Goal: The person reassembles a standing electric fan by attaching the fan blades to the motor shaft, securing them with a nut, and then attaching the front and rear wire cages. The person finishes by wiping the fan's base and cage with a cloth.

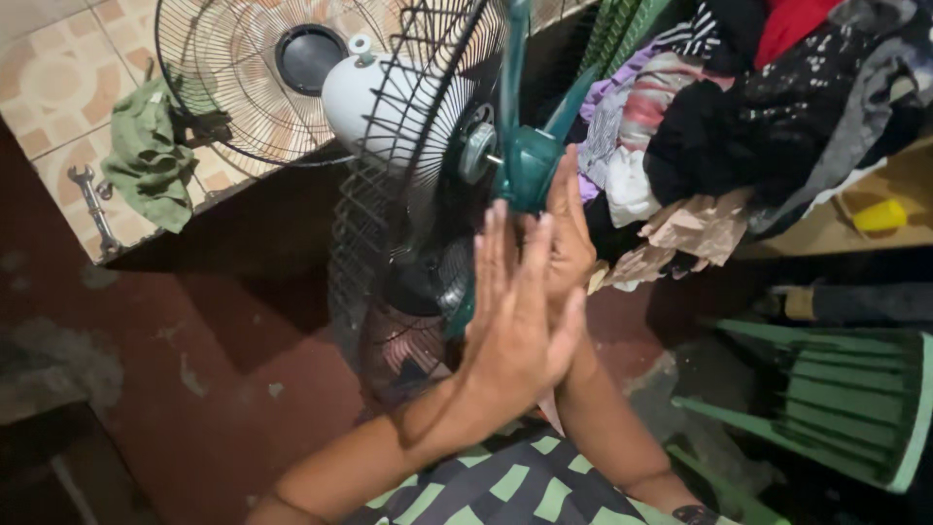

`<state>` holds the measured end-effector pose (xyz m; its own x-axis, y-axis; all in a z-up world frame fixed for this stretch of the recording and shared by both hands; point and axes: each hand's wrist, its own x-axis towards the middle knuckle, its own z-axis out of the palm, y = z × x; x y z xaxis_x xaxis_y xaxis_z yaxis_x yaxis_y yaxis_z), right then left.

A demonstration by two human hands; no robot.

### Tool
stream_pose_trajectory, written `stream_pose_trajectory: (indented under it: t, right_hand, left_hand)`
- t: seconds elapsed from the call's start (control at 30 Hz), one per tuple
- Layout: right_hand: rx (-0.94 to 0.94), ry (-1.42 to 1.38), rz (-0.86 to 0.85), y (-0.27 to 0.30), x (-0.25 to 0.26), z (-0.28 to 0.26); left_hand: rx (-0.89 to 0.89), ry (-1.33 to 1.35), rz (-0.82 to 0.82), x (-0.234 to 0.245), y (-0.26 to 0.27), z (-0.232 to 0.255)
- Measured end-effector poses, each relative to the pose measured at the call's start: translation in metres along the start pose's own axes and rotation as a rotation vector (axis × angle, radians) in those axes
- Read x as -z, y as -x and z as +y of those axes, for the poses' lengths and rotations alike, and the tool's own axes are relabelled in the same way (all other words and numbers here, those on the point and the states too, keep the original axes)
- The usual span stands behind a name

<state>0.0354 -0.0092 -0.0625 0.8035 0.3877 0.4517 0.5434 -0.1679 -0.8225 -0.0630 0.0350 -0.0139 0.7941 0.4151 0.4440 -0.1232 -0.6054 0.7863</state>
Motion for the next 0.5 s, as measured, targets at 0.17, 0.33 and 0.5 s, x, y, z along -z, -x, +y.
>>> stream_pose_trajectory:
  t: [0.17,0.33,0.5]
  right_hand:
    - [0.003,0.014,0.017,0.004,-0.009,-0.011]
    - [0.023,0.021,0.034,0.005,-0.022,-0.029]
    - [0.039,0.022,0.084,0.004,-0.03,-0.03]
  left_hand:
    - [-0.048,0.043,-0.056,0.019,0.01,0.011]
    - [-0.019,0.062,0.024,0.017,-0.001,0.012]
    - [-0.146,0.145,-0.074,0.051,0.012,0.028]
